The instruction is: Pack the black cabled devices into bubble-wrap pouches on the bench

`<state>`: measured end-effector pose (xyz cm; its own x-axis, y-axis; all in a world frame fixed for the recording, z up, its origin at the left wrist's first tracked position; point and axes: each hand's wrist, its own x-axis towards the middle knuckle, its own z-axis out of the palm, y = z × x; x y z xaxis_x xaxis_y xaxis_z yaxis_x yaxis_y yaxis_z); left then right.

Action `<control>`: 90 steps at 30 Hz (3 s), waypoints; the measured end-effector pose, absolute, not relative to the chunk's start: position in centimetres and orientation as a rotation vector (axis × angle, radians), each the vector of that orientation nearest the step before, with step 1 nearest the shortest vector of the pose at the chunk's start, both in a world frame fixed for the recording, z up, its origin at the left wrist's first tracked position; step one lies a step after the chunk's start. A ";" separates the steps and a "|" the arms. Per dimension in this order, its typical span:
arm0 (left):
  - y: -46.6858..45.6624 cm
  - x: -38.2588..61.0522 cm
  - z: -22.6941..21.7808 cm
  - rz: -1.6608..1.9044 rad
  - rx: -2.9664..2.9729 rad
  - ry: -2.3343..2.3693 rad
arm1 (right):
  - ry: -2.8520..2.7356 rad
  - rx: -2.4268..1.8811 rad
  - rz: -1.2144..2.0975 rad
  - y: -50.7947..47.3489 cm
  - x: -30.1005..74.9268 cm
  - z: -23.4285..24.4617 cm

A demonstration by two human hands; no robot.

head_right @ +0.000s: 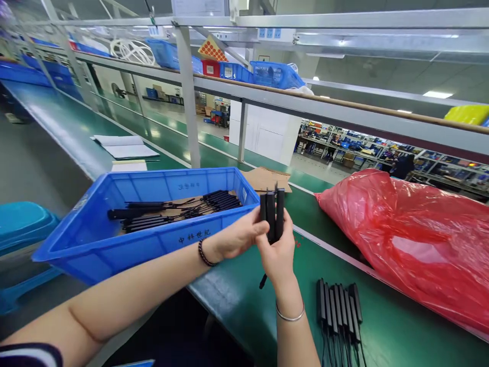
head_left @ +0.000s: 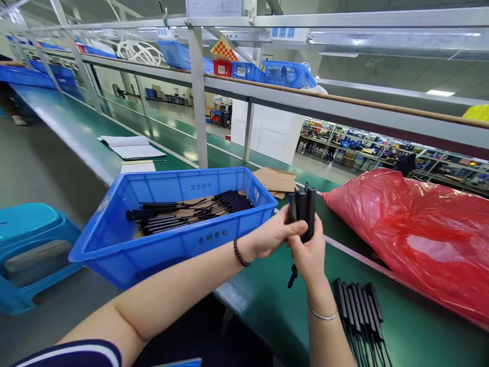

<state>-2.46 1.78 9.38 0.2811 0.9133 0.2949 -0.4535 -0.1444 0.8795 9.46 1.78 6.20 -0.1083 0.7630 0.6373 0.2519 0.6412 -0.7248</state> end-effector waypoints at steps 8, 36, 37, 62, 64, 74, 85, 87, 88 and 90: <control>0.2 1.9 5.1 1.207 0.862 0.235 | -1.706 -0.971 0.231 -2.1 13.0 3.8; 1.8 0.8 2.7 1.274 0.805 0.429 | -1.573 -1.248 0.812 -1.9 12.0 1.7; 2.0 0.4 3.2 1.303 0.829 0.430 | -1.536 -1.196 0.878 -1.7 12.0 1.6; -0.7 -2.4 9.2 1.393 0.813 0.278 | -1.705 -0.918 1.186 -5.0 11.2 3.3; -0.9 -2.8 9.1 1.397 0.817 0.294 | -1.574 -0.858 1.065 -4.5 11.2 3.4; -0.3 -4.8 9.4 1.452 0.709 0.325 | -1.575 -0.937 1.338 -5.4 11.0 2.5; 0.6 -4.7 9.4 1.360 0.770 0.292 | -1.488 -0.995 1.442 -5.7 11.6 1.8; 0.8 -4.9 9.2 1.355 0.773 0.289 | -1.473 -0.997 1.529 -5.9 11.9 1.7; 0.9 -5.0 9.1 1.356 0.773 0.289 | -1.463 -0.994 1.571 -6.0 12.0 1.6; 1.2 -5.2 8.9 1.364 0.771 0.301 | -1.450 -0.996 1.624 -6.1 12.0 1.5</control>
<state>-5.23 1.16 8.88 0.2144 0.9482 0.2345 -0.7613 0.0118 0.6483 11.97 -6.09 1.49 -0.4337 0.8977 -0.0775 -0.0244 -0.0976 -0.9949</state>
